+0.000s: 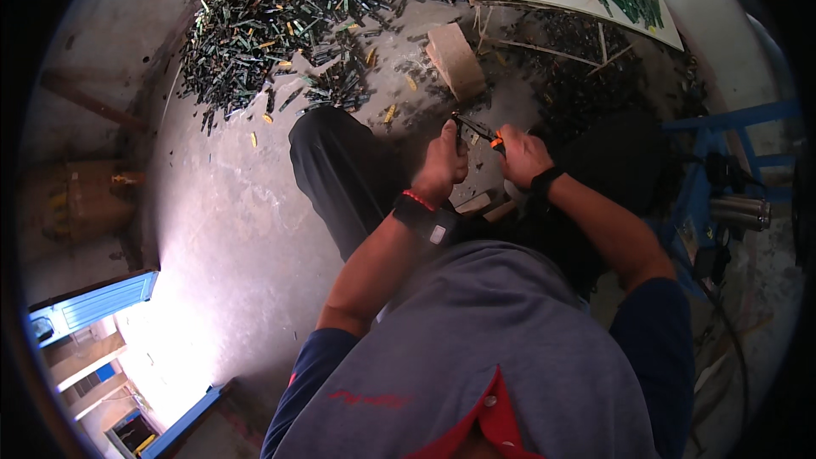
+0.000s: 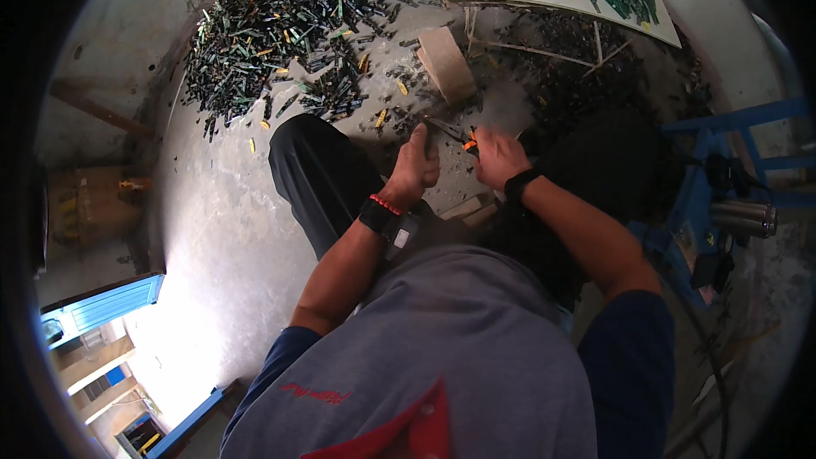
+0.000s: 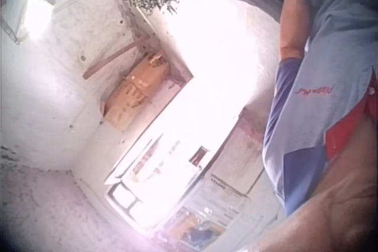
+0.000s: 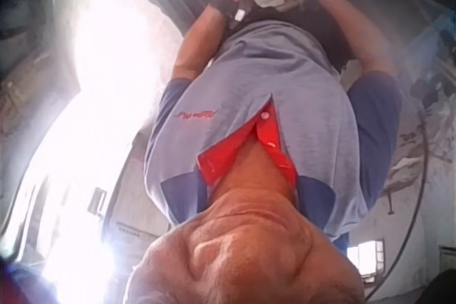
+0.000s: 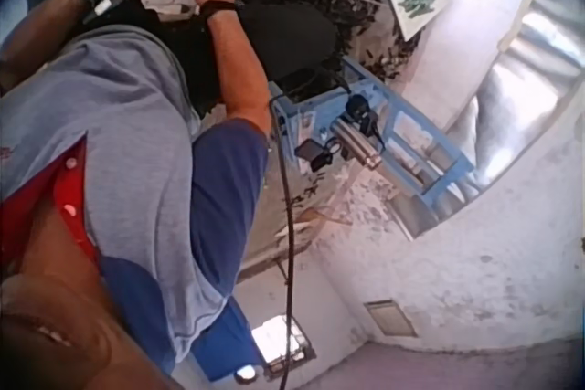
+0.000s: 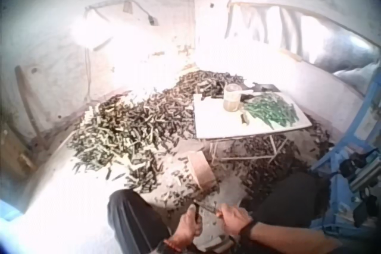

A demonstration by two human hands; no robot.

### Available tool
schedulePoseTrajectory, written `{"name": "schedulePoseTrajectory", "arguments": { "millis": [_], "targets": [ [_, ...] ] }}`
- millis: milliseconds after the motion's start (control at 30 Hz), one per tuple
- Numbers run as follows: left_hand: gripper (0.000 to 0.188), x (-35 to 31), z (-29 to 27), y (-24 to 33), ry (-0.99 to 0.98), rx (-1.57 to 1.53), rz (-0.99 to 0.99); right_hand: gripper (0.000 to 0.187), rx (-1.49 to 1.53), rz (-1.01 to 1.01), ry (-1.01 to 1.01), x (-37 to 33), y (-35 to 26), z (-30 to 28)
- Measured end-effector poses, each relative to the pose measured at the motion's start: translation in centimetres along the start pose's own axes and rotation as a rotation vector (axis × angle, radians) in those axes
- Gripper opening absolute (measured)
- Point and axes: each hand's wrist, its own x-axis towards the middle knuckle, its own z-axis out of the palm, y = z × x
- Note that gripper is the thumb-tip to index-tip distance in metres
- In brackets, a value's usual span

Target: The person sits on the floor and uses pliers and a screwdriver to strip components from green circuit boards. The person repeatedly picks up boards, removes parts, and places the stripped boards on a nearby table.

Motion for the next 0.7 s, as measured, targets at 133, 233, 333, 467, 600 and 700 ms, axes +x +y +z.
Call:
{"name": "schedulePoseTrajectory", "arguments": {
  "millis": [133,233,333,467,600,700],
  "targets": [
    [0.049,0.5,0.3,-0.7,0.048,0.037,0.107,0.018,0.505,0.268,-0.216,-0.8,-2.2,0.4],
    [0.047,0.5,0.5,-0.4,0.087,0.149,0.187,0.015,1.355,0.457,-0.697,-0.8,-2.0,-1.8],
    [0.055,1.4,-0.4,0.1,0.034,0.158,0.305,0.016,1.959,0.624,-0.841,-1.3,-2.7,-5.1],
    [0.056,0.9,0.1,0.7,-0.017,-0.035,0.152,0.018,1.193,0.321,-0.359,-1.4,-1.2,-3.2],
    [0.048,1.0,-0.1,-0.3,0.029,-0.011,0.172,0.027,0.222,0.250,-0.104,-1.7,-2.6,-2.3],
    [0.051,1.2,0.4,-0.2,0.074,0.044,0.180,0.029,0.157,0.228,-0.094,-1.5,-3.0,-2.2]
  ]
}}
